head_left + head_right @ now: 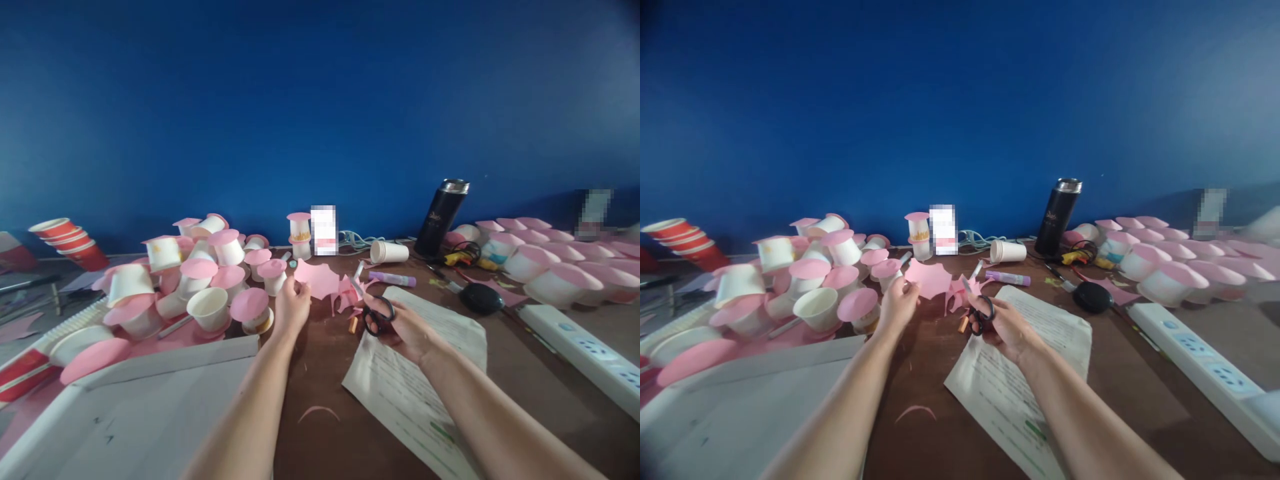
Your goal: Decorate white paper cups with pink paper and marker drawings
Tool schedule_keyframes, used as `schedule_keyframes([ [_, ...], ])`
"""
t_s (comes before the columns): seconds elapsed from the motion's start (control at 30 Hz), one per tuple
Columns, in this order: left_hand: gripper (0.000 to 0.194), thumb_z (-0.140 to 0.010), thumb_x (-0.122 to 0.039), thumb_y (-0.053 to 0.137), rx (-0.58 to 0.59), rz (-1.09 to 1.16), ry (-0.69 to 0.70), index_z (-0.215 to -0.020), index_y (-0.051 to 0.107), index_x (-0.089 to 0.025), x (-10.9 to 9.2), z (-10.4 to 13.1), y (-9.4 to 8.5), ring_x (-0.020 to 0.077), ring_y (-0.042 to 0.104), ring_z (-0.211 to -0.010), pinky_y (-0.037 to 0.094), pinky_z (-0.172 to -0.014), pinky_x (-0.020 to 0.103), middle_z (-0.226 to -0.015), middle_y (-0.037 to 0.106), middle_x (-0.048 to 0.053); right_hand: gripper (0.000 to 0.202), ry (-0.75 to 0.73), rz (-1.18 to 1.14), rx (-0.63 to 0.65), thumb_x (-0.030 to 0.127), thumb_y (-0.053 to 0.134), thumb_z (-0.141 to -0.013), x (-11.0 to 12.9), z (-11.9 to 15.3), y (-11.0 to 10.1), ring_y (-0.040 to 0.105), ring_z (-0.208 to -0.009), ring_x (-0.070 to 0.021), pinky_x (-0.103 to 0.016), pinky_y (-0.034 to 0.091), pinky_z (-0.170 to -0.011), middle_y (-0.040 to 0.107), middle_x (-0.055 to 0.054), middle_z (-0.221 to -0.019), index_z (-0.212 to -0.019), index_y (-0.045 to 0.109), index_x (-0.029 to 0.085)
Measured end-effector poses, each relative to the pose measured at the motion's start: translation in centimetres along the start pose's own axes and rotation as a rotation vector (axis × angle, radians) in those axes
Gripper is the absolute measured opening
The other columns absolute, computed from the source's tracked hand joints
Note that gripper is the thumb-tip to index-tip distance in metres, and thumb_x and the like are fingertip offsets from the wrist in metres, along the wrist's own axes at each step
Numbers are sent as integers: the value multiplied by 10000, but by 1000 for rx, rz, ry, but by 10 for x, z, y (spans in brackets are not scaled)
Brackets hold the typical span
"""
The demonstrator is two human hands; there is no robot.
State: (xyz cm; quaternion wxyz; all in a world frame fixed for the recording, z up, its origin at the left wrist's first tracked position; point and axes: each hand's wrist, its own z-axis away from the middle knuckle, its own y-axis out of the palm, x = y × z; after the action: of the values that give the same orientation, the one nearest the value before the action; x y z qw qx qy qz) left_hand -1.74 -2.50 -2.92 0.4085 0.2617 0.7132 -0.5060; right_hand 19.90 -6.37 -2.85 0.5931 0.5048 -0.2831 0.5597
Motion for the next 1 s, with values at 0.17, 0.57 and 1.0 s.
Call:
schedule_keyframes([
  [0.17,146,-856,-284,535,-206,77,27,-759,434,-243,-6,2,-3,169,605,-590,426,-636,281,-611,617,-25,275,223,10,175,356,734,-827,-2,1,2,471,-463,-30,-127,326,-389,648,-43,-664,-794,707,84],
  [0.57,87,-843,-277,563,-50,38,5,-804,506,-224,-6,2,-3,184,624,-611,431,-633,289,-627,628,-18,323,-203,-109,-272,446,776,-776,6,-11,-3,526,-541,-79,-141,206,-348,613,-17,-669,-883,681,156],
  [1.0,300,-907,-297,540,211,-350,72,-1162,666,-204,-7,11,-10,288,673,-1079,470,-894,380,-1161,734,117,333,-245,1175,-800,516,652,-815,27,5,-38,687,-936,-293,-321,386,-643,755,-59,-1022,-1049,612,283],
])
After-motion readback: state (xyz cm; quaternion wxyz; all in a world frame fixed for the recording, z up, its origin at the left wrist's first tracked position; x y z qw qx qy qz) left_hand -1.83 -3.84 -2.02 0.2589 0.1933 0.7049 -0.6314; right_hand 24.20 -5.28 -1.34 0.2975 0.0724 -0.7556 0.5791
